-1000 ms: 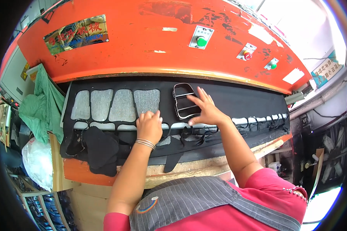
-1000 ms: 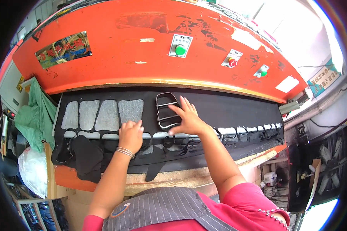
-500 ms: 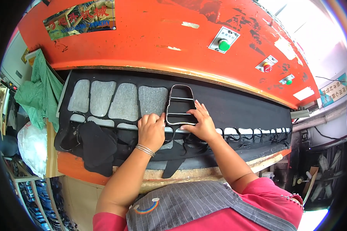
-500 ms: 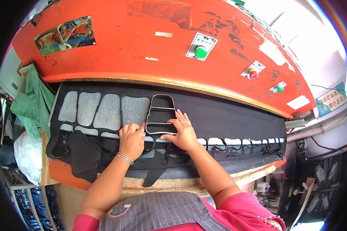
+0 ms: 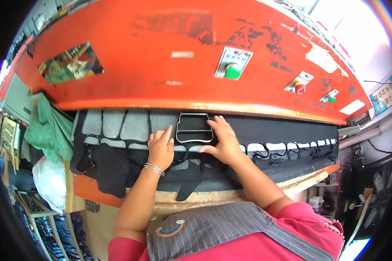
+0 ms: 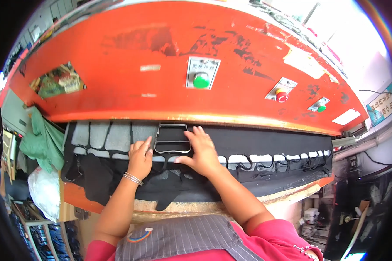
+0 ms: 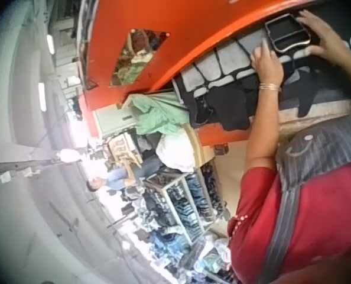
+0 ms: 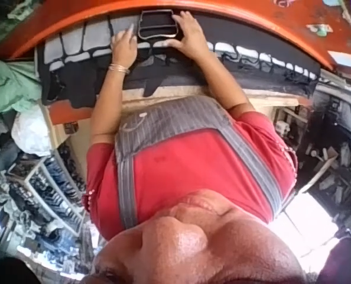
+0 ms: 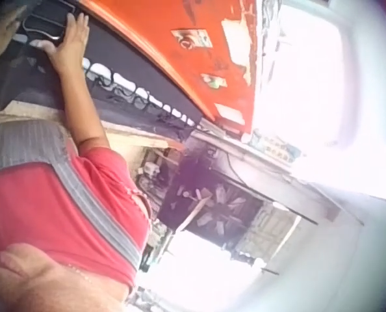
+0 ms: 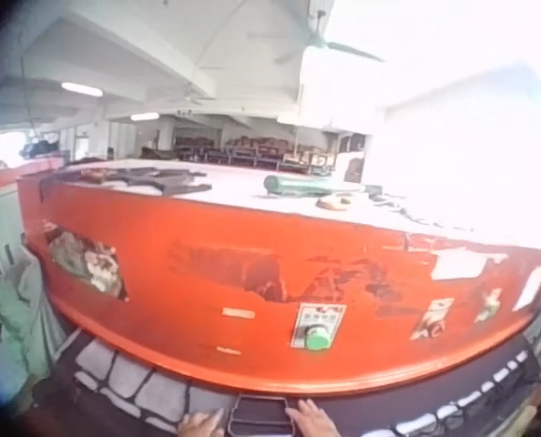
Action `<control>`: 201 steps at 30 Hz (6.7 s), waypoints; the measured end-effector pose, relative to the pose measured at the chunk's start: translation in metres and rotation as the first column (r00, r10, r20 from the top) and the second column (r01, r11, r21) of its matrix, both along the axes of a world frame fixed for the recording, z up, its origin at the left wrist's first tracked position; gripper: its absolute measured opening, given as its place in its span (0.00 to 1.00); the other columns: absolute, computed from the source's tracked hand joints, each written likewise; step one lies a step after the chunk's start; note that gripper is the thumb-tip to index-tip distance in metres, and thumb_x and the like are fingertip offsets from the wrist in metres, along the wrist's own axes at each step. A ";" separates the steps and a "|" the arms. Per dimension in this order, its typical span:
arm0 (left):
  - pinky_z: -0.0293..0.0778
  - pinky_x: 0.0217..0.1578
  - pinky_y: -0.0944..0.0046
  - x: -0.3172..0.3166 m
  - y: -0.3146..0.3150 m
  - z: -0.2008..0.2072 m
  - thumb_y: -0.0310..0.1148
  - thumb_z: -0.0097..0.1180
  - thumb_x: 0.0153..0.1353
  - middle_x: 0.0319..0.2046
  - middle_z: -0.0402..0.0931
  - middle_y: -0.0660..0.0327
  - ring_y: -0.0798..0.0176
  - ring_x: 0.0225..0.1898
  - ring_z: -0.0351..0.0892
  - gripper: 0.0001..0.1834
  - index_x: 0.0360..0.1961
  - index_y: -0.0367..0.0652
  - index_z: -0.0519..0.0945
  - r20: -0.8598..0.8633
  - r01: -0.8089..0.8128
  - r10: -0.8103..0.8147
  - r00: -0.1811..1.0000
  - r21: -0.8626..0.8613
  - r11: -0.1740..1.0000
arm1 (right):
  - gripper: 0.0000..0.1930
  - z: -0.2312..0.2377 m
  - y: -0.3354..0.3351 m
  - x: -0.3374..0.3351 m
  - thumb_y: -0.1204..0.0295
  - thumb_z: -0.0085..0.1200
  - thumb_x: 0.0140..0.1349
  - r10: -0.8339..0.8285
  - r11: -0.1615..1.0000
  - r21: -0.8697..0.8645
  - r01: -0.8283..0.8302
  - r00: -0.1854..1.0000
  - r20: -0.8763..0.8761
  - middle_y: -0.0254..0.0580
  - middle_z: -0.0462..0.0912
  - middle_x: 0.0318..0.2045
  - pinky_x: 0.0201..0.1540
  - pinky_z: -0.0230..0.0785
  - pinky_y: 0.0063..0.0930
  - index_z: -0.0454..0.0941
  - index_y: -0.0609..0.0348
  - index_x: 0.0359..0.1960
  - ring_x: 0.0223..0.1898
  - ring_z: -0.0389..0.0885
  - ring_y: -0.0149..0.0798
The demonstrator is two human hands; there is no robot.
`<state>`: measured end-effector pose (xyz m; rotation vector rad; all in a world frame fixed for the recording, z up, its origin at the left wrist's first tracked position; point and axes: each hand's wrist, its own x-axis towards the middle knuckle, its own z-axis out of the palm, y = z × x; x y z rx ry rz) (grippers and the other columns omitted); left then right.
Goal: Cutting shoe upper components using a hydraulic press and metal dies.
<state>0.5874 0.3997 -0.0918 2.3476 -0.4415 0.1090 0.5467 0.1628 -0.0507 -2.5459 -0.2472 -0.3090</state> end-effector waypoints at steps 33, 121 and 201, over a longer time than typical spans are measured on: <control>0.67 0.45 0.54 -0.054 -0.035 0.039 0.40 0.52 0.57 0.29 0.76 0.57 0.53 0.39 0.75 0.13 0.25 0.42 0.81 -0.036 0.074 -0.068 0.997 0.196 0.978 | 0.24 0.013 0.003 -0.056 0.59 0.68 0.44 0.194 0.970 -0.098 -0.221 0.953 -0.232 0.46 0.79 0.38 0.45 0.70 0.38 0.79 0.58 0.42 0.43 0.76 0.50; 0.58 0.52 0.52 -0.043 -0.092 0.011 0.30 0.53 0.50 0.37 0.70 0.58 0.54 0.45 0.66 0.24 0.52 0.38 0.77 0.080 0.205 -0.221 0.972 0.166 0.965 | 0.42 -0.025 -0.067 -0.015 0.47 0.69 0.37 -0.004 0.982 -0.187 -0.002 0.999 -0.034 0.78 0.60 0.59 0.67 0.45 0.56 0.68 0.65 0.48 0.65 0.56 0.66; 0.73 0.40 0.64 -0.164 -0.045 0.045 0.44 0.56 0.64 0.35 0.81 0.58 0.65 0.37 0.78 0.20 0.40 0.32 0.79 -0.545 -0.257 -0.285 0.788 -0.713 0.652 | 0.22 0.084 -0.031 -0.178 0.56 0.55 0.58 -0.102 0.634 0.722 0.276 0.956 -0.275 0.48 0.81 0.39 0.32 0.70 0.29 0.70 0.62 0.44 0.30 0.77 0.32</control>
